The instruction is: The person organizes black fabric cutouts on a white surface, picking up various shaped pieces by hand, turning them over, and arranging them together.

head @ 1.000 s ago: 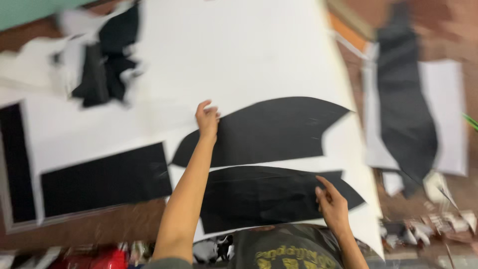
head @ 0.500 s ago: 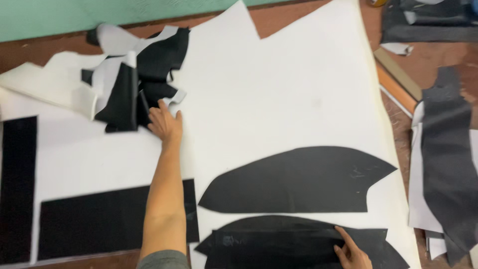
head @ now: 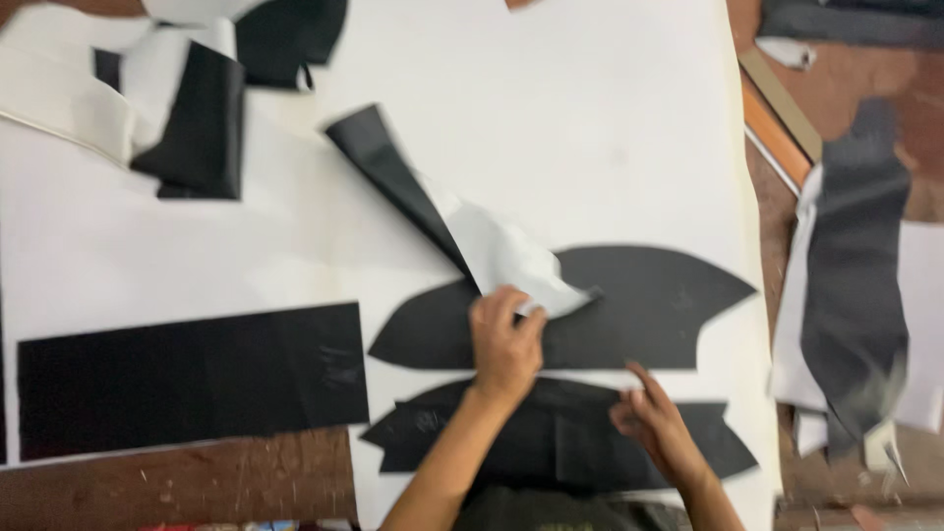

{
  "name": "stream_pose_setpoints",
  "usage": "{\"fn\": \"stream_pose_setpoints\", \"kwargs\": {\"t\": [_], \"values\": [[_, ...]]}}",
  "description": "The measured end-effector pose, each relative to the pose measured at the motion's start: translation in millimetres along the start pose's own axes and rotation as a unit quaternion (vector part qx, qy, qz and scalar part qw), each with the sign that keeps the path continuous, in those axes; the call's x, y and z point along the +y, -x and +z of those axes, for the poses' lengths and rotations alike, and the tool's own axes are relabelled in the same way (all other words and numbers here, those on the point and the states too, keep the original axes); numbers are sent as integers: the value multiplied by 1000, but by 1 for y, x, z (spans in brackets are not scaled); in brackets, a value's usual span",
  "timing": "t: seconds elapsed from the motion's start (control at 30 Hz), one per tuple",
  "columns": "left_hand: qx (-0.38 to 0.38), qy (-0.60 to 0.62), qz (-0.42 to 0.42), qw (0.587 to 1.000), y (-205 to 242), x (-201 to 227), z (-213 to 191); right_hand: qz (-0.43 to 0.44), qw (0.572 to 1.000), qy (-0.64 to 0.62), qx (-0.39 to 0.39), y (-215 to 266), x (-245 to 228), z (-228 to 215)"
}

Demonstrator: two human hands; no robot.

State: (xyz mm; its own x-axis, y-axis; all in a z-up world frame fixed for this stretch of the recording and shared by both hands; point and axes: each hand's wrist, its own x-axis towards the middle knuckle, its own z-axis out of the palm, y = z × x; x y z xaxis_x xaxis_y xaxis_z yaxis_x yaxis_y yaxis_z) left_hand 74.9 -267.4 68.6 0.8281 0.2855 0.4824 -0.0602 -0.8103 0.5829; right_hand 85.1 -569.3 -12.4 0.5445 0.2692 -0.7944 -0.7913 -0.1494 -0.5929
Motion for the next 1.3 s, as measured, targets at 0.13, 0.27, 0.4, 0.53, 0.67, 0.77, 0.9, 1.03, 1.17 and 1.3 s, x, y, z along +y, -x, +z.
{"fn": "stream_pose_setpoints", "kwargs": {"t": [0.13, 0.27, 0.4, 0.53, 0.67, 0.77, 0.9, 1.03, 1.17, 1.3], "values": [[-136, 120, 32, 983, 67, 87, 14, -41, 979, -174, -100, 11, -35, 19], [-258, 142, 95, 951, 94, 100, 16, -95, 993, -73, 13, 30, -48, 21], [-226, -24, -11, 974, 88, 53, 20, -106, 990, -85, 23, 46, -45, 7], [-169, -171, -187, 953, 68, -17, 24, -134, 985, -71, 76, 61, -35, -12], [-162, -161, -248, 942, 55, -52, 11, -185, 972, -127, 66, 68, -32, -32], [26, 158, -308, 938, 61, -45, -25, -186, 969, -154, 45, 73, -29, -51], [48, 304, -444, 841, 87, -13, -103, -133, 952, -276, 27, 89, -19, -76], [58, 517, -521, 676, 110, 13, -162, -155, 827, -528, -110, 103, -16, -79], [106, 580, -542, 598, 121, 12, -144, -118, 847, -519, 4, 84, -10, -65], [76, 389, -566, 723, 142, -12, -111, -98, 933, -325, 121, 45, 6, -67]]}}
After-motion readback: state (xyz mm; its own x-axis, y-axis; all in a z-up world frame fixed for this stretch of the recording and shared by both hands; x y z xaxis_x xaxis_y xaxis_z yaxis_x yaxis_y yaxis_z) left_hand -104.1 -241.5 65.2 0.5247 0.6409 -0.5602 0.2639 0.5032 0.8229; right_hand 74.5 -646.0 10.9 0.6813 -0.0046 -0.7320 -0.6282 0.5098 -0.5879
